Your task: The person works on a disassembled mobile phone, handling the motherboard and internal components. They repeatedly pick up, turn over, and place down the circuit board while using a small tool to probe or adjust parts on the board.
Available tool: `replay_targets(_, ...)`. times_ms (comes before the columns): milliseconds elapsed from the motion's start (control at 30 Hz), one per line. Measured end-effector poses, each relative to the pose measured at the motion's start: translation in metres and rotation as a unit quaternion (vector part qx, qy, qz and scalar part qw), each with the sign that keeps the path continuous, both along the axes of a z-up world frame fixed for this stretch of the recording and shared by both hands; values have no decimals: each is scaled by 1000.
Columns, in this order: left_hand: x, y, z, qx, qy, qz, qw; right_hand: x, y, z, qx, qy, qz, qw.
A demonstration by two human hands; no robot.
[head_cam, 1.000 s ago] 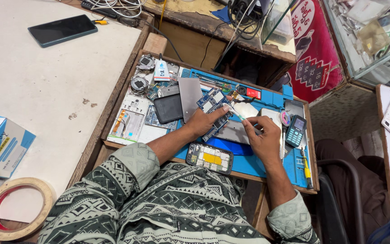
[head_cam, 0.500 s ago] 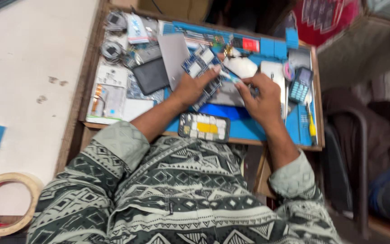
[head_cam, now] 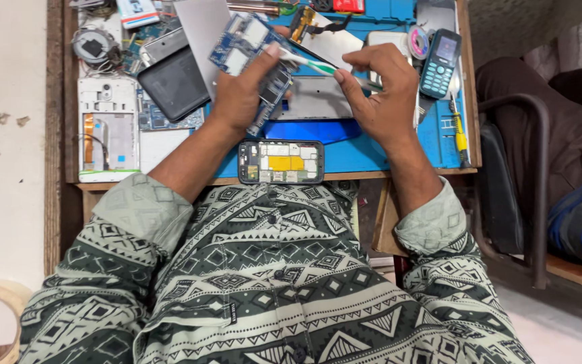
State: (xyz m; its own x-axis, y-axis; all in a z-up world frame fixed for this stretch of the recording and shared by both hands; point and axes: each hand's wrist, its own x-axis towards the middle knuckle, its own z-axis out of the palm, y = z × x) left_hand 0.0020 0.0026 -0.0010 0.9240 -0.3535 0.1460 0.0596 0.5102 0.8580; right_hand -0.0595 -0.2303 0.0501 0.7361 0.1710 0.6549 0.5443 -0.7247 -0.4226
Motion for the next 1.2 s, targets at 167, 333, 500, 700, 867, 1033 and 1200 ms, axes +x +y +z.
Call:
replay_targets(167, 9, 3, -8, -106, 50, 52, 992, 7, -17, -11, 142, -46, -7, 989)
replay_targets(333, 16, 10, -19, -175, 57, 35, 982, 18, -34, -24, 373, -4, 15, 928)
replay_targets(500, 15, 2, -21, -95, 120, 59, 986, 18, -33, -23, 369, -21, 53, 928)
replay_targets(700, 5, -9, -20, -85, -4, 26, 996, 4, -20, -9, 97, -120, -37, 987)
replay_targets(867, 13, -13, -19, -111, 18, 60, 992, -6, -9, -2, 13, -120, -46, 992)
replay_targets(1033, 15, -18, -29, -75, -8, 86, 994, -6, -7, -7, -39, -126, -38, 991)
replay_targets(1200, 14, -22, -27, -53, -15, 97, 994, -9, -3, -4, -68, -138, -33, 988)
